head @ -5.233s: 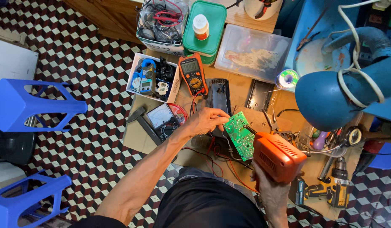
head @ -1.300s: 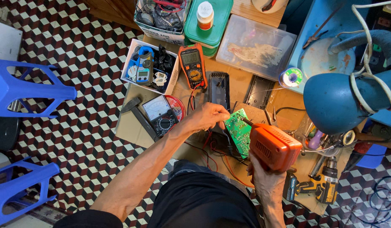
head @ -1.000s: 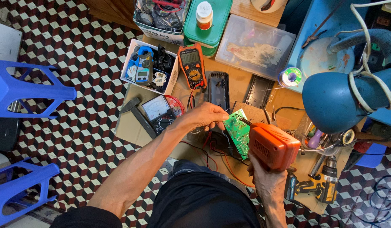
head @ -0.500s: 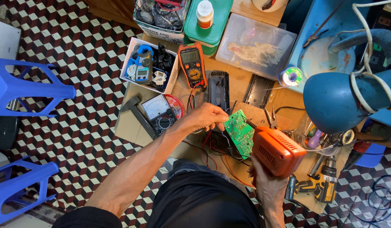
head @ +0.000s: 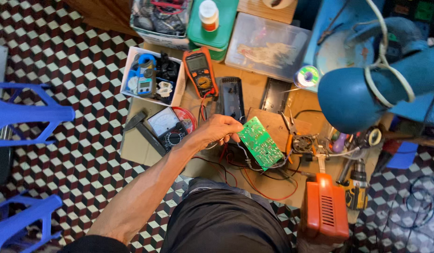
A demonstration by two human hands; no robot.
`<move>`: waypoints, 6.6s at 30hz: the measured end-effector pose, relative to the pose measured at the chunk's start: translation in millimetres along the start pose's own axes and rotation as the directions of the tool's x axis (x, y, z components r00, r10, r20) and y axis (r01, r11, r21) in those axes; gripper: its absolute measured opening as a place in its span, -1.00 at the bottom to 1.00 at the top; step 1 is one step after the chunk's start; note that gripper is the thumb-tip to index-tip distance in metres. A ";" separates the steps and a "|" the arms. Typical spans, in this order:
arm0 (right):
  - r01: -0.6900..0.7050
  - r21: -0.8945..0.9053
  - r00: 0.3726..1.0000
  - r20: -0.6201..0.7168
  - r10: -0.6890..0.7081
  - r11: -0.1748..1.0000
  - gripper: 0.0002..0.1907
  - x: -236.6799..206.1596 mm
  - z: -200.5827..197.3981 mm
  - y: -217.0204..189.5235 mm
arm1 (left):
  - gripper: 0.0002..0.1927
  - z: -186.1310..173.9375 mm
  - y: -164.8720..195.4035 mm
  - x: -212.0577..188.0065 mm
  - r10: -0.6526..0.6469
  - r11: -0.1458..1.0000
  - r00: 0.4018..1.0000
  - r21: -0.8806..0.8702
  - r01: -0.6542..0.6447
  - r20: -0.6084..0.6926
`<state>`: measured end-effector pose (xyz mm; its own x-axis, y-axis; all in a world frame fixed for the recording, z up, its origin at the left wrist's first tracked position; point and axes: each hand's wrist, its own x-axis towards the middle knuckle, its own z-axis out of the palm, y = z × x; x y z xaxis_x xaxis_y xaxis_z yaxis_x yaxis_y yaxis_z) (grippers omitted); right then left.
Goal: The person works on a green circuit board at a cluttered workbench. They connect and disconnect multimeter probes to test points, use a heat gun on the board, and handle wires and components with pliers. The person repeatedly inspects the board and adjusts connections throughout the clip.
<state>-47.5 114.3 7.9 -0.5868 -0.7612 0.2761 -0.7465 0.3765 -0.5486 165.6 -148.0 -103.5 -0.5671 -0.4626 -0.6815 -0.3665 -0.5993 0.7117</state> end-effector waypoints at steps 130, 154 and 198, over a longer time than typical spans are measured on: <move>-0.709 0.531 0.614 0.788 0.035 0.464 -0.06 50.7 65.5 -17.7 | -0.83 39.3 -156.4 -11.9 0.517 0.844 0.552 0.497 -0.201 -0.655; -0.716 0.524 0.620 0.781 0.077 0.462 -0.01 25.0 52.9 0.6 | -0.72 61.0 -206.9 -6.1 0.158 0.949 0.791 0.312 0.043 -0.591; -0.698 0.569 0.639 0.769 0.021 0.434 -0.09 38.1 94.8 -31.0 | -0.80 -65.0 -256.7 -85.5 0.188 0.771 0.940 0.635 0.037 -0.284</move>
<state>-16.9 23.6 -39.4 -0.1495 -0.8848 -0.4414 0.2641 0.3944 -0.8802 356.2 2.9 -239.0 -0.3926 -0.7334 -0.5549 -0.7726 -0.0643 0.6317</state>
